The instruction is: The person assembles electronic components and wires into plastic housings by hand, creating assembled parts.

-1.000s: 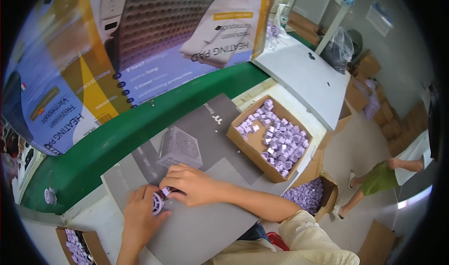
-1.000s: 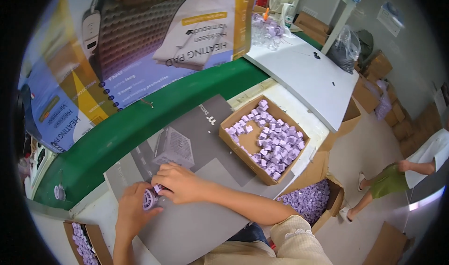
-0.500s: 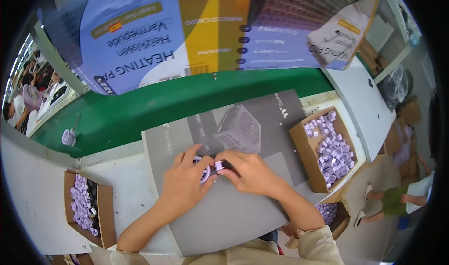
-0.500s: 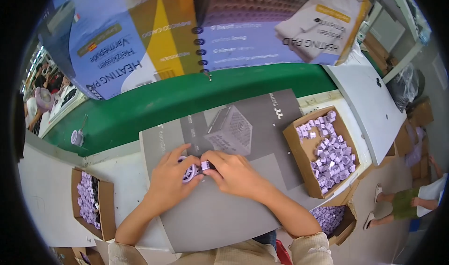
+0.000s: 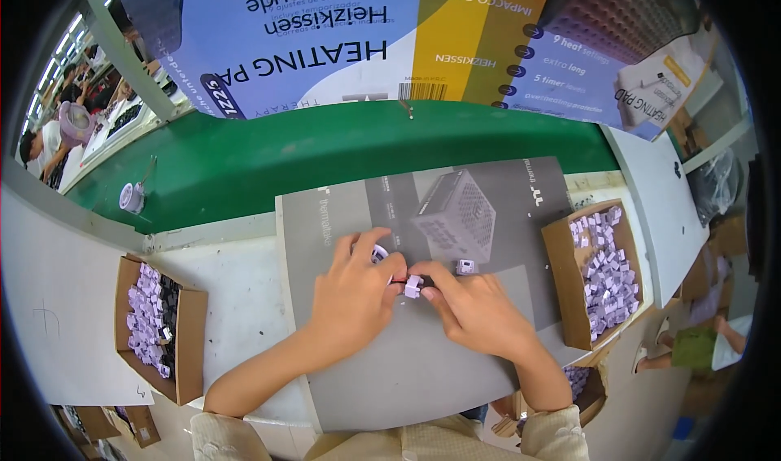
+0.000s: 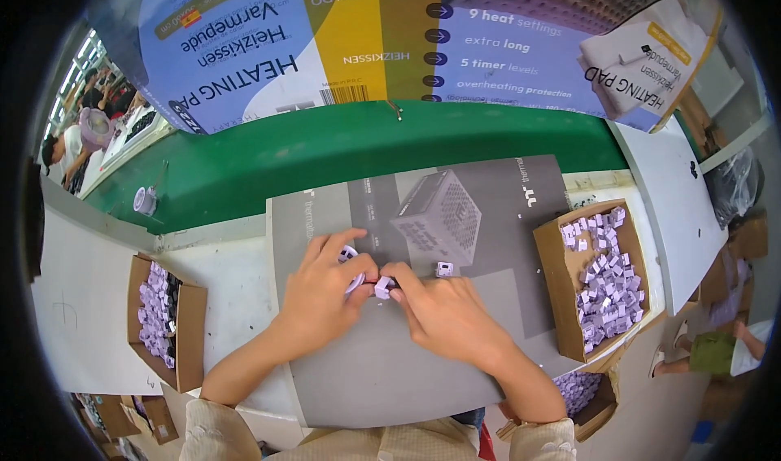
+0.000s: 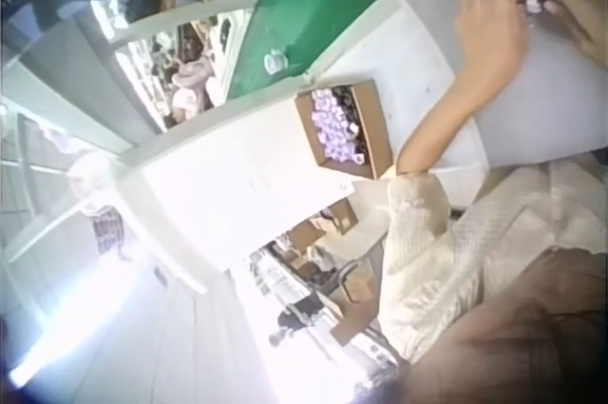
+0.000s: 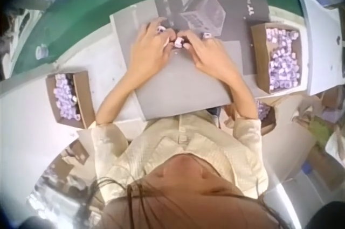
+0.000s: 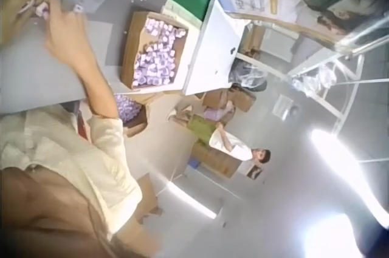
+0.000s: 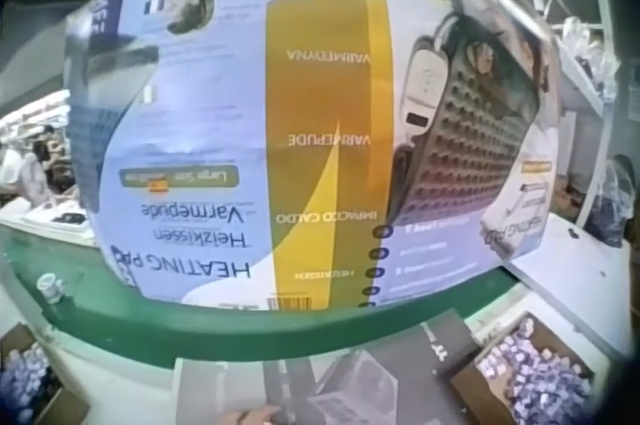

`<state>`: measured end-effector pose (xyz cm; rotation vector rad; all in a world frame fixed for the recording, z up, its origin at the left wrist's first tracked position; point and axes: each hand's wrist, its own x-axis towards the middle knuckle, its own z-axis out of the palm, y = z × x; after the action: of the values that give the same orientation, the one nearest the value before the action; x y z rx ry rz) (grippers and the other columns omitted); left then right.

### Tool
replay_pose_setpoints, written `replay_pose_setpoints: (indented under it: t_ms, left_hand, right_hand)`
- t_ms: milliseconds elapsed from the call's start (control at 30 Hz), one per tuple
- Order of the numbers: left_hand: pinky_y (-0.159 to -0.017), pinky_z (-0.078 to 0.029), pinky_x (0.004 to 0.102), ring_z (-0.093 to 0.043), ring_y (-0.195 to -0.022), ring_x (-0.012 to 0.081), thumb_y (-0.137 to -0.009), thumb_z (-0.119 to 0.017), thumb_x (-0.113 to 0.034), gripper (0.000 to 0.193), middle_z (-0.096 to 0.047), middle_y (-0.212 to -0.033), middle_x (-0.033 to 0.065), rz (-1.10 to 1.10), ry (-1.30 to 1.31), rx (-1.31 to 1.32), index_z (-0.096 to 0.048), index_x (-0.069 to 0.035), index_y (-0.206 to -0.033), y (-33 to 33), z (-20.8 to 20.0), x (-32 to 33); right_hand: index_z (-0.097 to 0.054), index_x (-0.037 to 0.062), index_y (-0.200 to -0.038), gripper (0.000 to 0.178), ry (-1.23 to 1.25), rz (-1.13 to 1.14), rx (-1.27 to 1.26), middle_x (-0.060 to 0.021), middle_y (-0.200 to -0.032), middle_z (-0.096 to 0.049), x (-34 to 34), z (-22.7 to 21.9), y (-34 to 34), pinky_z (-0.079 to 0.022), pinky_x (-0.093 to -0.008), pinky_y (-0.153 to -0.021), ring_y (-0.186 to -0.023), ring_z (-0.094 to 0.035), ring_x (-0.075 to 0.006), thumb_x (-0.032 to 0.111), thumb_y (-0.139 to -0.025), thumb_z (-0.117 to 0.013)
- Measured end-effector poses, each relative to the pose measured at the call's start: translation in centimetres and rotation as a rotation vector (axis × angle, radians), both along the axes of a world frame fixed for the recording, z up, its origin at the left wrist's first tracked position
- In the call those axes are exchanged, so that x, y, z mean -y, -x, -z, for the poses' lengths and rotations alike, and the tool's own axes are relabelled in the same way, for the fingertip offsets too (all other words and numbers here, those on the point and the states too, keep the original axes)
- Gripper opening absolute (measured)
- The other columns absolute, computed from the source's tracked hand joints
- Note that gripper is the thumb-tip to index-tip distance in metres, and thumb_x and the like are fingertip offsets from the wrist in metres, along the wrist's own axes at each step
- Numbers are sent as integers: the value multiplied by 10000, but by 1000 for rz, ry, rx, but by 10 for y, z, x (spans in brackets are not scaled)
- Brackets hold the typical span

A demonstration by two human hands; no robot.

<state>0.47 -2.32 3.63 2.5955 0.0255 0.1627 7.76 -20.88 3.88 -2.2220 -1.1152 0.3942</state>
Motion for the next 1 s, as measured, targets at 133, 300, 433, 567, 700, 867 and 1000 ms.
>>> replay_pose_setpoints:
  t_ms: [133, 300, 433, 567, 700, 867, 1000]
  left_hand:
    - [-913, -485, 446, -517, -1176, 358, -725, -740, 26, 201, -541, -1322, 104, 13, 134, 64, -645, -102, -848, -4, 8, -4]
    - [-925, -478, 447, -531, -1156, 365, -715, -753, 17, 153, -527, -1384, 118, -3, 189, 154, -666, -70, -806, -6, 11, -1]
    - [-912, -489, 451, -548, -1136, 369, -703, -774, 0, 139, -498, -1446, 133, -53, 224, 216, -699, -63, -803, -9, 16, -4]
    - [-896, -499, 449, -551, -1144, 362, -697, -789, -16, 136, -500, -1447, 118, -69, 206, 253, -703, -62, -792, -12, 20, -2]
    - [-1004, -448, 499, -466, -1262, 466, -730, -753, 10, 208, -457, -1458, 203, 51, 190, 216, -695, -77, -909, -10, 16, -6]
    - [-1087, -373, 552, -352, -1333, 563, -779, -700, 36, 307, -391, -1461, 305, 168, 116, 160, -646, -95, -1052, -7, 15, -14]
    - [-1068, -394, 551, -394, -1305, 542, -793, -700, 18, 286, -404, -1442, 305, 129, 7, 155, -627, -93, -1046, -6, 13, -7]
  right_hand:
    - [-553, 59, -1157, 250, -41, 12, 18, -147, -703, -647, -4, 6, 1, -466, -462, -586, -652, -634, -373, 66, -912, -596]
    - [-571, 48, -1147, 308, -190, 64, 80, -138, -823, -669, -9, 8, 2, -504, -406, -688, -722, -639, -314, 15, -852, -649]
    - [-569, 47, -1179, 386, -278, 83, 77, -125, -833, -671, -15, 9, 3, -516, -388, -701, -710, -643, -282, 19, -820, -710]
    - [-610, 35, -1136, 369, -309, 154, 140, -122, -835, -672, -18, 19, 4, -519, -336, -637, -686, -651, -236, 57, -803, -767]
    - [-649, 23, -1054, 268, -274, 198, 165, -125, -815, -667, -18, 20, 1, -512, -307, -576, -640, -643, -225, 37, -810, -760]
    - [-646, 22, -1055, 261, -211, 136, 53, -121, -782, -657, -15, 14, -1, -508, -331, -574, -620, -631, -234, 41, -818, -754]
    - [-648, 16, -1046, 260, -104, 124, -7, -115, -802, -651, -16, 8, 2, -509, -353, -598, -646, -629, -256, 49, -813, -757]
